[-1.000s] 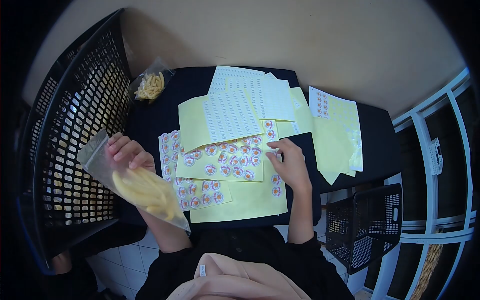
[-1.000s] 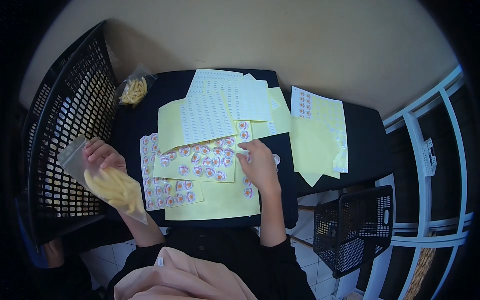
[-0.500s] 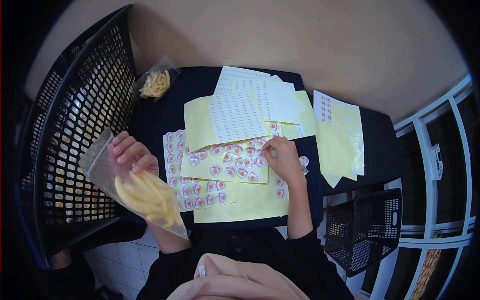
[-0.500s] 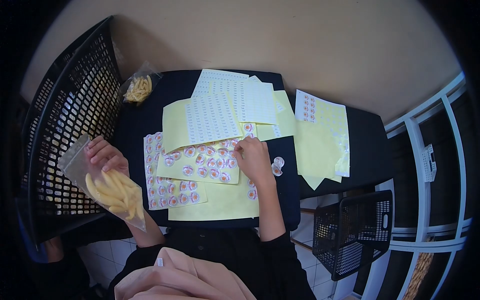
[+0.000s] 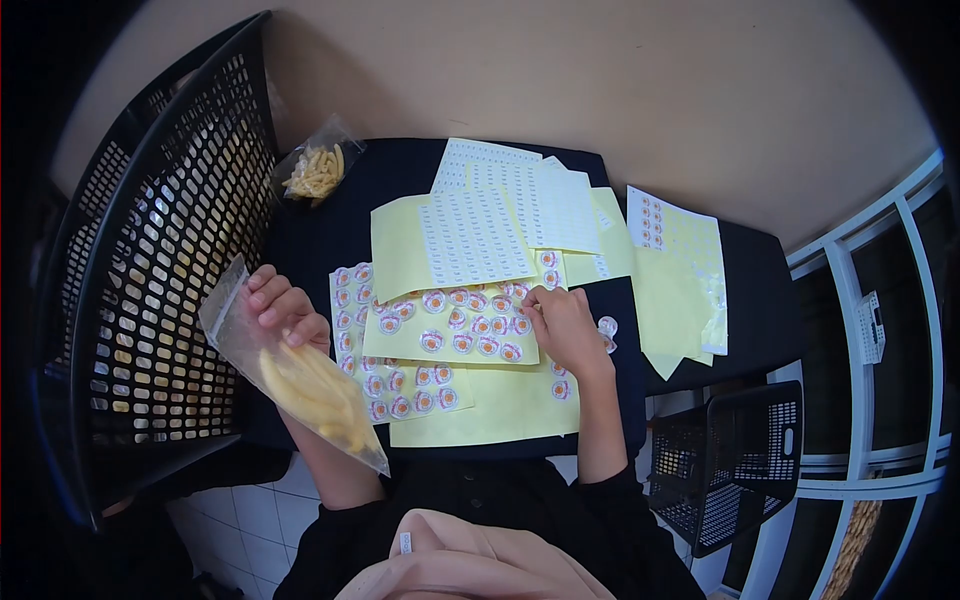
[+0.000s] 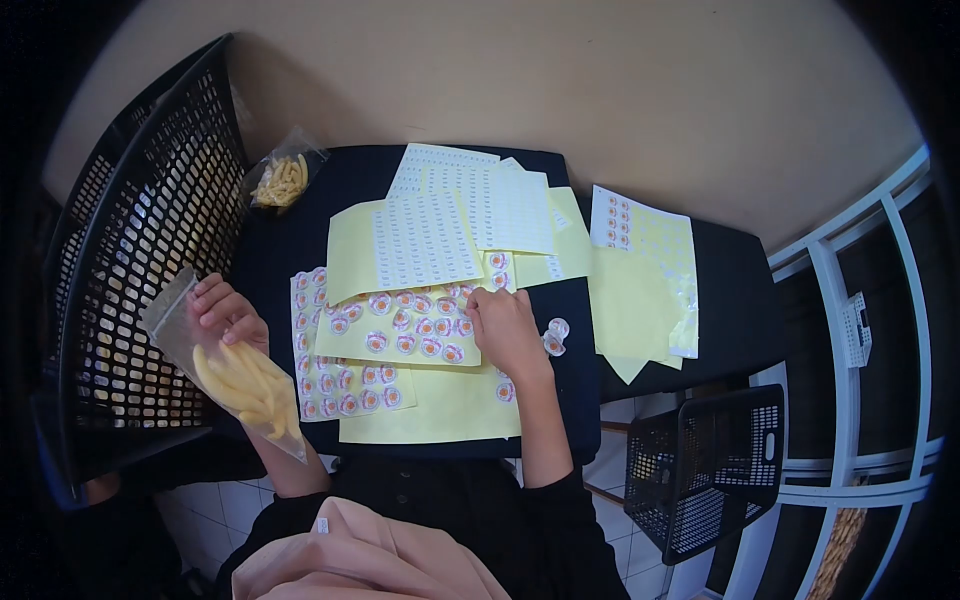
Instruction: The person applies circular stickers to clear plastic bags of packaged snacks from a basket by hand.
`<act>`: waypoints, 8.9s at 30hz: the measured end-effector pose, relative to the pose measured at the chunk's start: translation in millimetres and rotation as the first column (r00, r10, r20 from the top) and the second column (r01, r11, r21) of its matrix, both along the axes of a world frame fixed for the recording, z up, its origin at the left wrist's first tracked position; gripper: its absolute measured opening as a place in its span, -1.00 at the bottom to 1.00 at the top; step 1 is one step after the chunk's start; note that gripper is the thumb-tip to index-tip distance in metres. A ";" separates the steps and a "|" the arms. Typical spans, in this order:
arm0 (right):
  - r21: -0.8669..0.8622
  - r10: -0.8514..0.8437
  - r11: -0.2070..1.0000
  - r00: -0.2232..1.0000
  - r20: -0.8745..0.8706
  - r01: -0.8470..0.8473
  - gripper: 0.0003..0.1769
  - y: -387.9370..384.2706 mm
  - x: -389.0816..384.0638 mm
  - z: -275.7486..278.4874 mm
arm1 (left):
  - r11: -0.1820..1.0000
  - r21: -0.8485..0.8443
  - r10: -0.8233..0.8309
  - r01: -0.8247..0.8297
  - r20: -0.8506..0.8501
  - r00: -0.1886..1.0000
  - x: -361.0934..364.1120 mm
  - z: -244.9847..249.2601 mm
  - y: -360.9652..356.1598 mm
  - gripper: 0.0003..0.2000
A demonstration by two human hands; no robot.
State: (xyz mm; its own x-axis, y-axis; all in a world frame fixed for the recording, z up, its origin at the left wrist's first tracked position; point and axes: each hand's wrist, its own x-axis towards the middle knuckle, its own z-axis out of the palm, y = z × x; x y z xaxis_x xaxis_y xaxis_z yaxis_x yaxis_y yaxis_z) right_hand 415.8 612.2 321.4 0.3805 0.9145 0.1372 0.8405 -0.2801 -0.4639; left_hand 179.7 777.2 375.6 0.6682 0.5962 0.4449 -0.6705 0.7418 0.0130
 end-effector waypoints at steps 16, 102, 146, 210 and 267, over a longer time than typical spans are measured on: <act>0.408 0.176 0.913 0.866 -0.468 0.035 -0.58 -4.6 -22.0 34.7 | 0.794 0.407 0.598 -0.451 -0.654 0.463 24.6 10.1 -24.0 -0.83; 0.599 0.422 0.800 0.737 -0.528 -0.029 -0.30 -12.7 -57.8 97.4 | 0.645 0.739 0.525 0.195 -0.614 0.590 52.9 22.1 -73.9 -0.62; 0.886 0.012 -0.230 0.912 -0.411 0.402 -0.71 -130.5 93.3 113.9 | 0.380 0.886 0.914 -0.266 -0.315 0.257 47.5 4.4 44.6 -0.76; 0.582 0.538 0.799 0.611 -0.581 -0.151 -0.70 54.2 -49.7 98.3 | 0.564 0.767 0.824 -0.307 -0.494 0.279 45.1 23.6 -56.9 -0.83; 0.789 0.582 0.597 0.754 -0.304 -0.143 -0.92 53.4 -65.6 101.8 | 0.197 0.882 0.980 -0.429 -0.184 0.072 49.6 37.8 -65.2 -0.64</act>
State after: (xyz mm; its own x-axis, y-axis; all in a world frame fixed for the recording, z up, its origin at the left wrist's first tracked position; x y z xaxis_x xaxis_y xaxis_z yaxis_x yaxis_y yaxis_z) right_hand 350.2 665.6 423.2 0.2438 0.6921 0.6793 0.3766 0.5780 -0.7240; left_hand 229.3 712.0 413.4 0.1931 0.7794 0.5961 -0.3547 -0.5110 0.7830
